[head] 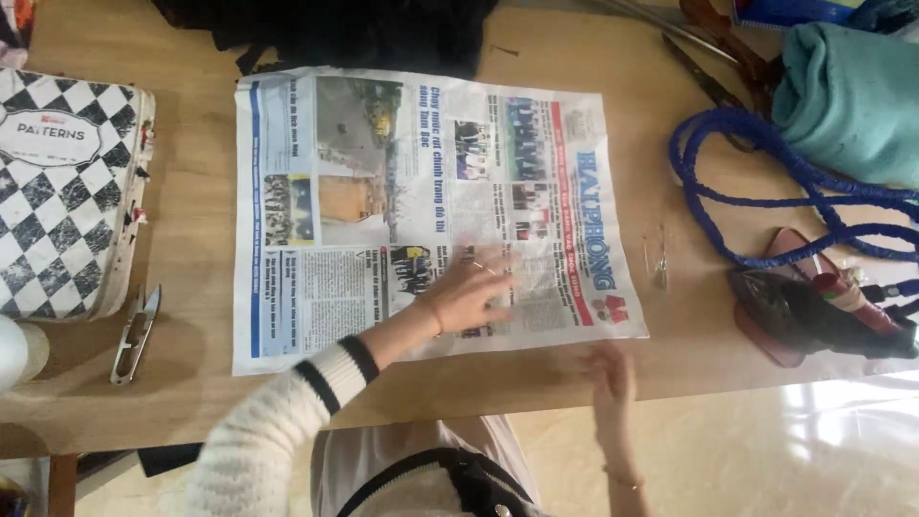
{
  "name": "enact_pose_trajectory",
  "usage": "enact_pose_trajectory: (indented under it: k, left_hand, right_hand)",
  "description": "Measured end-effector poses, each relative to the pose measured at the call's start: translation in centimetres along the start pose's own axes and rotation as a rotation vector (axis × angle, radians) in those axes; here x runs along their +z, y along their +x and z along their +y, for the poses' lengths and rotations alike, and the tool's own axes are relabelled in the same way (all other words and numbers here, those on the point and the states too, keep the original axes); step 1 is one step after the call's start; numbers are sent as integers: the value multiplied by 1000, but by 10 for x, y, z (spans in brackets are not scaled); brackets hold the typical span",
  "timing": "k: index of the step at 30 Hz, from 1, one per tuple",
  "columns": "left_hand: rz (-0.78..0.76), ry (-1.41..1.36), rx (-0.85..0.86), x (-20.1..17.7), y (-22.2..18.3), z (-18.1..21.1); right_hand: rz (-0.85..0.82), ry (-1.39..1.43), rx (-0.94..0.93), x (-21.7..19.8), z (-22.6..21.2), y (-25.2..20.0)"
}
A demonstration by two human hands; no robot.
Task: The person is using an industrial steam iron to press and flatten a newspaper on a wooden table, flipping through the pages to iron both sides.
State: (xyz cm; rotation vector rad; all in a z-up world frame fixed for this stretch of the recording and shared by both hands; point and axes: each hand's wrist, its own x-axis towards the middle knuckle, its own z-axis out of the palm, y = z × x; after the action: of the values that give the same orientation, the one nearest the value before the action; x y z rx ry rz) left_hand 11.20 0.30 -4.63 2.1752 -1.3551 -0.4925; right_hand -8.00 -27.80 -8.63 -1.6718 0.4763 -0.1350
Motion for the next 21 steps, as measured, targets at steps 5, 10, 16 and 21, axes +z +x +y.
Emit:
enact_pose_trajectory:
  k: [5,10,16,21]
  left_hand:
    - [455,562,-373,96,-11,-33]
    - [457,543,-303,109,-8,8]
    - [470,573,-309,113,5,18]
    - [486,563,-306,112,12,19]
  right_hand:
    - [370,-543,-99,-114,36,56]
    - [510,-1309,-617,-223,-67,111]
    - [404,-1542,-421,-324,-70,175]
    - [275,-1569,-337,-343,-73,233]
